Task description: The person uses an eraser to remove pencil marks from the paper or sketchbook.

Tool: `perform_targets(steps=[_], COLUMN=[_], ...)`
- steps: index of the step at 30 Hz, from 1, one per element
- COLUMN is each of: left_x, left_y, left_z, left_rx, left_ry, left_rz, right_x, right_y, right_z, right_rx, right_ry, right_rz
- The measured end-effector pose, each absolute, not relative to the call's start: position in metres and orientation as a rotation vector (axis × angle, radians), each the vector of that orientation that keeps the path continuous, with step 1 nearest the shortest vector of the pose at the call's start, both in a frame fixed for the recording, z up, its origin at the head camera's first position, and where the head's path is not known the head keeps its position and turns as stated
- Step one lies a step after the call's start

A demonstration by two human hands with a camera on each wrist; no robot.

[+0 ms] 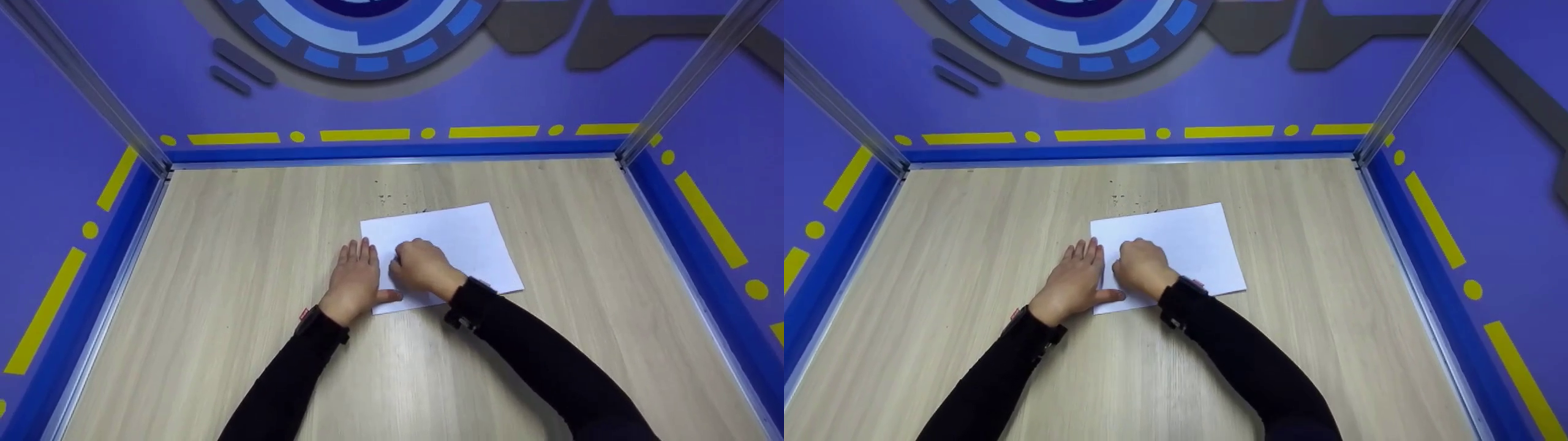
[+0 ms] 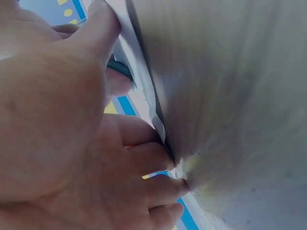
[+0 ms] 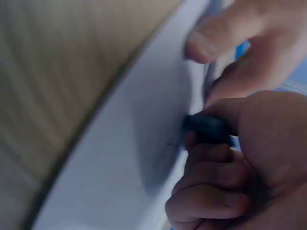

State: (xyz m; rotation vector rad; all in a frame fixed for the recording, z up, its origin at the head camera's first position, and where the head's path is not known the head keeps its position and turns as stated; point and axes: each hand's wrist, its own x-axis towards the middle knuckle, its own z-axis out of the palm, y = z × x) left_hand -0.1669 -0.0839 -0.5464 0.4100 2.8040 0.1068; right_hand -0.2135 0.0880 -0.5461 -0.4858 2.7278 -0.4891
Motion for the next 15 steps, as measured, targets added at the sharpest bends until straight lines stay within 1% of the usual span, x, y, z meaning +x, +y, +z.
perform_targets(steps=[3, 7, 15], left_x=[-0.168, -0.169, -0.167], left_y=[-0.083, -0.082, -0.083], left_z=[-0.546, -0.547, -0.549], left_rx=[0.402, 0.394, 0.395], left_ry=[2.805, 2.792, 2.791], left_rz=[0.104, 0.101, 0.066], right_x=[-0.217, -0.219, -0.221], right_y=[0.095, 0.122, 0.212], right_z=[-0.549, -0.551, -0.555], right_rx=[-0.487, -0.459, -0.295], right_ry=[2.731, 2.752, 2.747], right_rz=[-0.508, -0.570, -0.715])
